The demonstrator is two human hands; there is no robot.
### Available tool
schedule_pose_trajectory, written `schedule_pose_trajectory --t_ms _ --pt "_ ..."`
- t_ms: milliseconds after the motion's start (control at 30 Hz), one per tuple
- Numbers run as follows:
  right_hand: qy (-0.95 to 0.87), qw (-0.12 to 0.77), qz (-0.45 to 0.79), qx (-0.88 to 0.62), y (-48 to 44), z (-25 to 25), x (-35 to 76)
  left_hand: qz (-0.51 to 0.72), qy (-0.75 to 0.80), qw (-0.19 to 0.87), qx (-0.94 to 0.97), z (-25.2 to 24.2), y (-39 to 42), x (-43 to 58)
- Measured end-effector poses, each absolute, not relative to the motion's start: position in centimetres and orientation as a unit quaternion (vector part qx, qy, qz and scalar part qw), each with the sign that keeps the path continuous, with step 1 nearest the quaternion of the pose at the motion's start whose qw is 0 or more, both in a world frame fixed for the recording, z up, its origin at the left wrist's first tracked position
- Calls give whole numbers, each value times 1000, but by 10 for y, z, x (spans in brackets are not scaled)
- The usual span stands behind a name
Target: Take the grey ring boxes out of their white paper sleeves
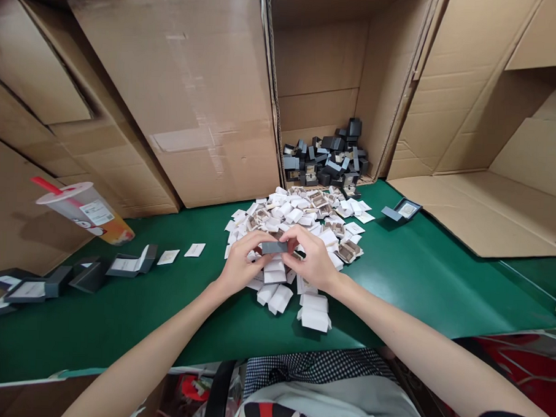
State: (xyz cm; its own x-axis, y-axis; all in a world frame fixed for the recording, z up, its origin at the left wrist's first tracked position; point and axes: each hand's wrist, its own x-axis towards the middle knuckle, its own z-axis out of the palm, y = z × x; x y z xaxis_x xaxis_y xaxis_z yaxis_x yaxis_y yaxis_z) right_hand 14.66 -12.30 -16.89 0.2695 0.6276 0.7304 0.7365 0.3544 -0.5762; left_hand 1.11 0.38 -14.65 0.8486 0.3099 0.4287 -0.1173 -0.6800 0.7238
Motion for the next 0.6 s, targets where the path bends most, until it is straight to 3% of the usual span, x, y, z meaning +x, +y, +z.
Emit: schedule_pose_trajectory --t_ms 133,333,600 --pt "-621 532 -40 -574 -123 -169 149 281 67 389 875 -149 8 12" --pt "-634 504 -50 -585 -124 -167 156 330 182 467 800 -159 32 20" --pt "-639 490 -56 -590 -124 -168 160 363 226 544 722 -166 49 22"
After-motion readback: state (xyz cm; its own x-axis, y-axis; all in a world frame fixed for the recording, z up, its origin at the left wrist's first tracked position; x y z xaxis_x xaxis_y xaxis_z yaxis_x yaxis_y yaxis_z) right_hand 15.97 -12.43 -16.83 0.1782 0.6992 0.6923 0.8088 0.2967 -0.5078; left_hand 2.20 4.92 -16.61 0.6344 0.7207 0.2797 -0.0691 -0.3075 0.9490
